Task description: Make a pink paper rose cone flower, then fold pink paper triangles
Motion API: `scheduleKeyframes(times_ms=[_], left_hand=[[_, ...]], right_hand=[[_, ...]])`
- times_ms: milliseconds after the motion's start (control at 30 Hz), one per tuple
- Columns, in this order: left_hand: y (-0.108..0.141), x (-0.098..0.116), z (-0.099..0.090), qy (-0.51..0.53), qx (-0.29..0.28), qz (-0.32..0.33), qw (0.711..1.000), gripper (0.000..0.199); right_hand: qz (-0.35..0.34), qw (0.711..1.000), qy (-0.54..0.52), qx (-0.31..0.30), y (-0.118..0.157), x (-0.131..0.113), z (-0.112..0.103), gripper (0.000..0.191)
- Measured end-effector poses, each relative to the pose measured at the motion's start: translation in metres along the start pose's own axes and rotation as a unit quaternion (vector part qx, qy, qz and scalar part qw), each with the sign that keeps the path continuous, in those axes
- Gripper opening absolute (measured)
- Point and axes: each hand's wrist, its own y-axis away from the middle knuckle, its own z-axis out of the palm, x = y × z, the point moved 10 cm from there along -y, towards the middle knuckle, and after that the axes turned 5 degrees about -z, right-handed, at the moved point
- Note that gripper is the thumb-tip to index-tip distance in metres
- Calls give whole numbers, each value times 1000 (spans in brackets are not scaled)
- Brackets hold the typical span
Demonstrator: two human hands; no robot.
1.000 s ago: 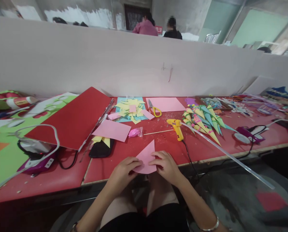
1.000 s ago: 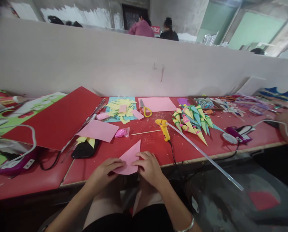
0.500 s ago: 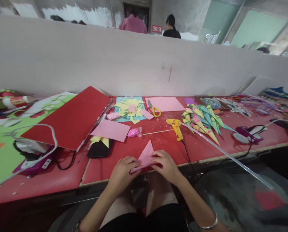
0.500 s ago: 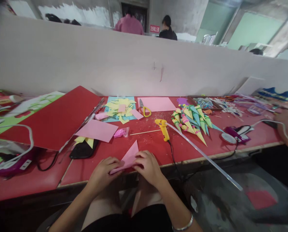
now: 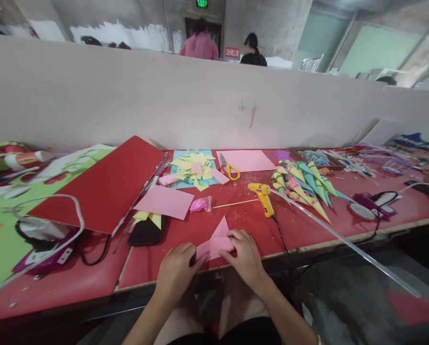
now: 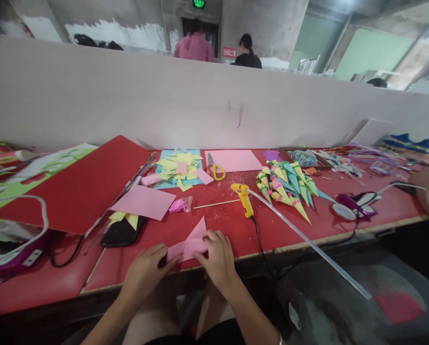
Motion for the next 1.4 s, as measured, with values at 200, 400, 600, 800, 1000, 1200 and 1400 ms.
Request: scheduleKeyframes(times_ms=[200, 400, 600, 800, 1000, 1200, 1400], left_hand=[[1, 23, -17, -11, 57, 160, 985, 33], [10, 54, 1, -62, -108, 331, 935, 38], [20, 37, -2, -71, -133, 339, 929, 38], [26, 19, -4, -61, -127, 345, 928, 40], [29, 12, 4, -45, -181, 303, 935, 50], [30, 14, -5, -25, -125, 302, 945, 55], [30, 13, -12, -6, -85, 323, 943, 58]], right_hand=[[3, 1000, 22, -10, -2, 0, 3, 10], [0, 1000, 11, 0, -1, -2, -1, 17], [4, 1000, -4, -10, 2, 1, 1, 35], [-53, 998, 27, -10, 6, -3, 0, 52], [-142, 981, 129, 31, 24, -38, 6, 58], [-150, 984, 94, 32, 42, -48, 17, 32], [-100, 990, 95, 40, 42, -10, -12, 29]])
